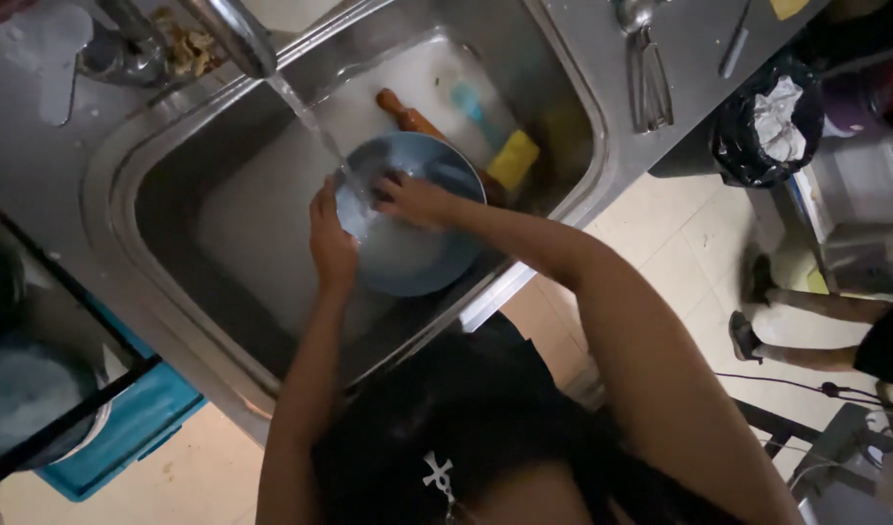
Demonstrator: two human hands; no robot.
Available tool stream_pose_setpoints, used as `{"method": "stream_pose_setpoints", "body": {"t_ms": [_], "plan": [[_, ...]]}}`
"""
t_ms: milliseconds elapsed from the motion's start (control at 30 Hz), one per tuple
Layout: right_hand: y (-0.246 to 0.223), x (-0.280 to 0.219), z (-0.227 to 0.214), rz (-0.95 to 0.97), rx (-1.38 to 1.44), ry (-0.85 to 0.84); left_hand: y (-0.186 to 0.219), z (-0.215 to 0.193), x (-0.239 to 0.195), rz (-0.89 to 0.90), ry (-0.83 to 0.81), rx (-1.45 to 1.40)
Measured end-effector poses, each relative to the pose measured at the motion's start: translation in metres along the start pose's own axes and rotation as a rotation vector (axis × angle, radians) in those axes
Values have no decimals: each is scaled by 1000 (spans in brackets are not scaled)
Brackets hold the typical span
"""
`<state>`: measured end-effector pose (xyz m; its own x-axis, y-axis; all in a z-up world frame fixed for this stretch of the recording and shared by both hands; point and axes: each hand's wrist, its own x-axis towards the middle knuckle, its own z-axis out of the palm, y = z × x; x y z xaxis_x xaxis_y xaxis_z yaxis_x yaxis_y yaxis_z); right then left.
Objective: The person washes a blue bowl in a stainless steel sink using a steel wool scrubber and running water. They scrub the inside and outside of the bowl, rinse it thoroughly, and then place it on the counter to the right of the sink.
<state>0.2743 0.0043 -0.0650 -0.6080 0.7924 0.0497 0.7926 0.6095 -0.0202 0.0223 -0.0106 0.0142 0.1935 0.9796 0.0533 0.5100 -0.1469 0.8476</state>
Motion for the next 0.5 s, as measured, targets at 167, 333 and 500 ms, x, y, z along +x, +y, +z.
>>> {"method": "stream_pose_setpoints", "body": {"t_ms": [167, 333, 500], "plan": [[4, -42, 35, -450, -185, -48, -2, 2, 0, 109, 100, -115], [-29, -55, 125, -463, -54, -14, -5, 8, 0, 35, 94, -134], [-3, -39, 133, -488, 103, 43, 4, 4, 4, 5, 99, -161]]}}
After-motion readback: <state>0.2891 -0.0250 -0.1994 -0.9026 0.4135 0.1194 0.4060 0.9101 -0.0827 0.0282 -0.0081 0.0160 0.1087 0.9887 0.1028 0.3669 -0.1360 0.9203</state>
